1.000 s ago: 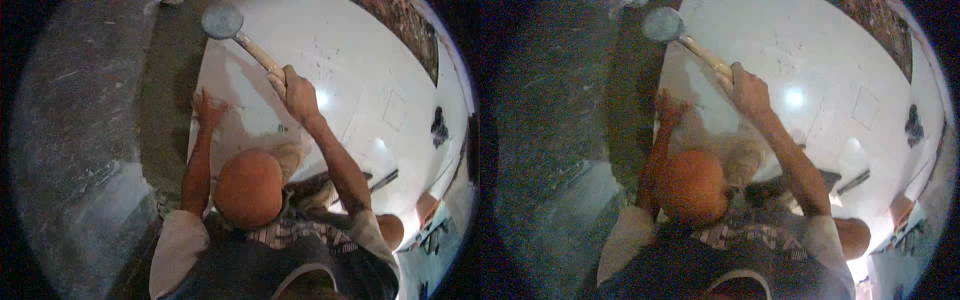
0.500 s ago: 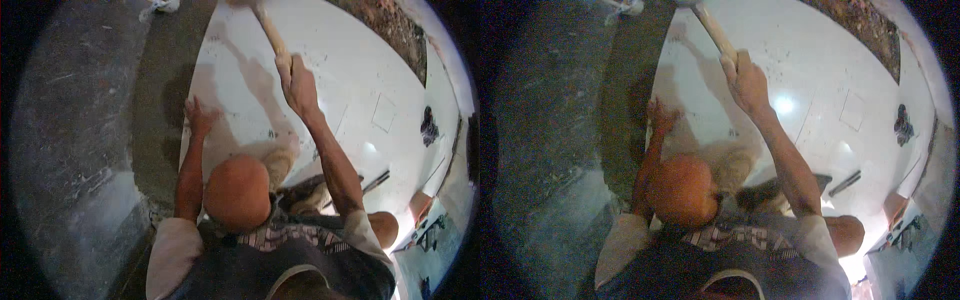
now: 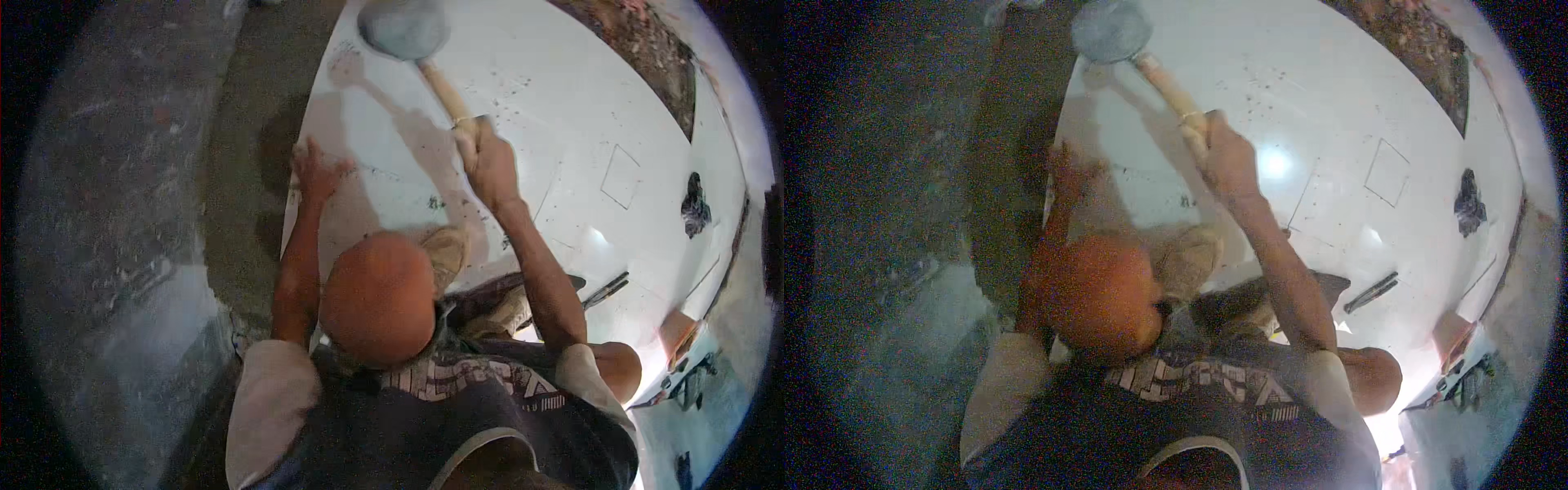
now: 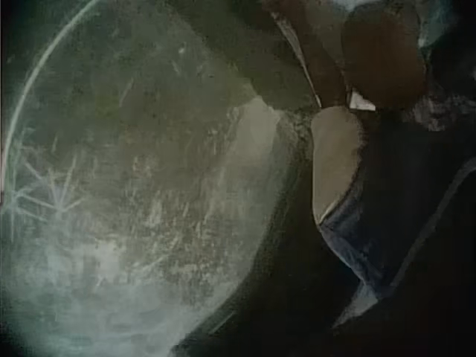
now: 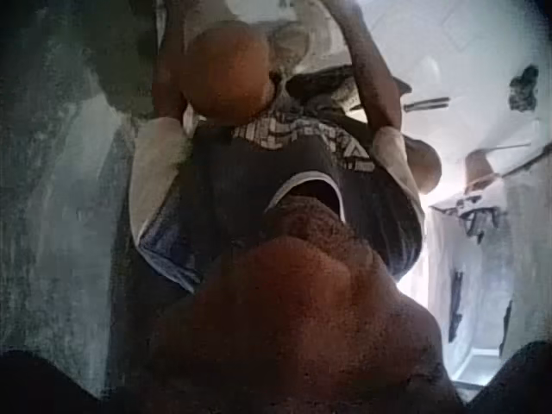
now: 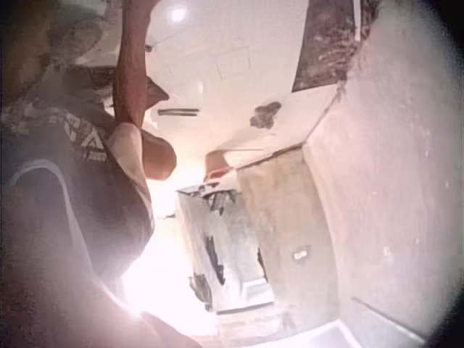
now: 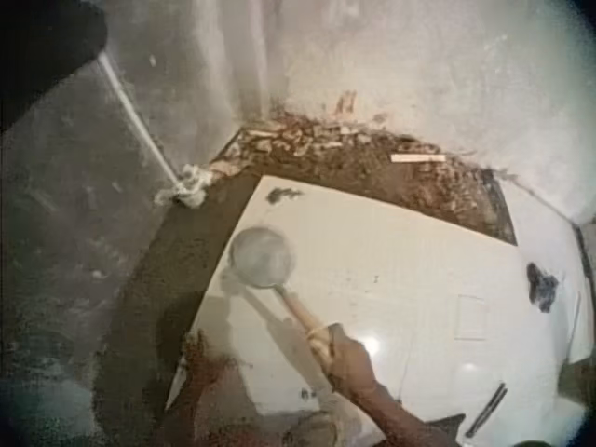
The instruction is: Positioning a large square tile on the floor and tapping it down with a rubber mallet.
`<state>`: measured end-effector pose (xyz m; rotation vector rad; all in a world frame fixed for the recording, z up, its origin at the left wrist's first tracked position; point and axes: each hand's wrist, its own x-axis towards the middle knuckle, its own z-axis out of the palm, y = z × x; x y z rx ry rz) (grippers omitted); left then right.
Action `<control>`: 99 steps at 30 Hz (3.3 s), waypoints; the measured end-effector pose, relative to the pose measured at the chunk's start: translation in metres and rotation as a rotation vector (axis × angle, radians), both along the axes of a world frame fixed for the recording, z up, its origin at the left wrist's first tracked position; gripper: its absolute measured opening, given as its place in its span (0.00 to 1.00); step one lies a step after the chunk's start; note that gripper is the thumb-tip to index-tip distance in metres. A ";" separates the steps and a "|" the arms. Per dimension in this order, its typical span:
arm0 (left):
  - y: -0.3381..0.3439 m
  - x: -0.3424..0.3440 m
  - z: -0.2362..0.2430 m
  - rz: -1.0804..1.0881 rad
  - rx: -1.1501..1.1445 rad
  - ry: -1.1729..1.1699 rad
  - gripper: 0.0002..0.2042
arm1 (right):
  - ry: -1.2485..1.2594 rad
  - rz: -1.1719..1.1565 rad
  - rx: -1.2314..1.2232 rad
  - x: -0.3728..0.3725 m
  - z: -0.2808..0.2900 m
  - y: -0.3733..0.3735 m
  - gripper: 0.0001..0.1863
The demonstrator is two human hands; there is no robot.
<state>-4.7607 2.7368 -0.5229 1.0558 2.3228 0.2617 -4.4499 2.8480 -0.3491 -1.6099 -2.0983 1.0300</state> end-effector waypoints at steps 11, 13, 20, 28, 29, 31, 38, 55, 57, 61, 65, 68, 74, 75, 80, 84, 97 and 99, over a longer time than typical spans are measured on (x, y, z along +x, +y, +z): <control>-0.016 0.022 0.002 -0.005 -0.024 -0.011 0.57 | -0.092 -0.099 -0.003 0.041 -0.017 -0.002 0.21; -0.015 0.009 0.015 -0.073 -0.037 -0.026 0.54 | 0.055 -0.156 0.048 0.015 0.030 0.027 0.21; 0.016 0.125 0.039 -0.602 -0.042 0.170 0.46 | 0.006 -0.298 0.140 0.058 -0.032 0.028 0.21; -0.005 0.094 0.022 -0.628 0.387 0.101 0.46 | 0.108 -0.338 0.115 0.021 0.012 0.028 0.22; 0.014 0.102 0.020 -0.643 0.419 0.094 0.46 | 0.145 -0.391 0.181 0.022 0.010 0.032 0.21; 0.004 0.126 0.028 -0.619 0.129 0.178 0.46 | 0.148 -0.423 0.198 0.060 -0.021 0.021 0.22; 0.014 0.115 0.013 -0.689 0.239 0.287 0.48 | -0.124 -0.352 -0.131 0.090 -0.079 0.015 0.25; 0.226 0.192 0.056 -0.972 -0.165 0.254 0.48 | 0.268 -0.438 0.315 0.079 0.059 0.136 0.20; 0.234 0.202 0.055 -0.978 -0.112 0.248 0.49 | 0.102 -0.431 0.128 0.102 -0.006 0.113 0.19; 0.232 0.216 0.054 -0.925 -0.183 0.248 0.50 | -0.049 -0.437 -0.263 0.128 -0.085 0.088 0.19; 0.238 0.203 0.056 -0.905 -0.137 0.254 0.50 | 0.123 -0.509 -0.057 0.100 -0.018 0.096 0.18; 0.242 0.214 0.061 -0.892 -0.167 0.254 0.50 | 0.206 -0.519 -0.026 0.113 -0.025 0.101 0.18; 0.247 0.226 0.057 -0.813 -0.222 0.225 0.51 | -0.082 -0.437 -0.231 0.128 -0.077 0.099 0.22; 0.247 0.221 0.055 -0.820 -0.200 0.211 0.52 | -0.083 -0.445 -0.253 0.121 -0.062 0.096 0.22; 0.244 0.221 0.072 -0.842 -0.175 0.187 0.52 | 0.081 -0.500 -0.077 0.125 -0.037 0.093 0.22; 0.243 0.234 0.062 -0.836 -0.220 0.199 0.53 | -0.232 -0.405 -0.256 0.159 -0.110 0.074 0.18; 0.210 0.194 0.027 -0.860 -0.094 0.277 0.55 | -0.084 -0.322 -0.339 0.094 -0.064 0.014 0.19; 0.218 0.195 0.024 -0.837 -0.092 0.232 0.55 | 0.017 -0.318 -0.217 0.083 -0.036 0.039 0.19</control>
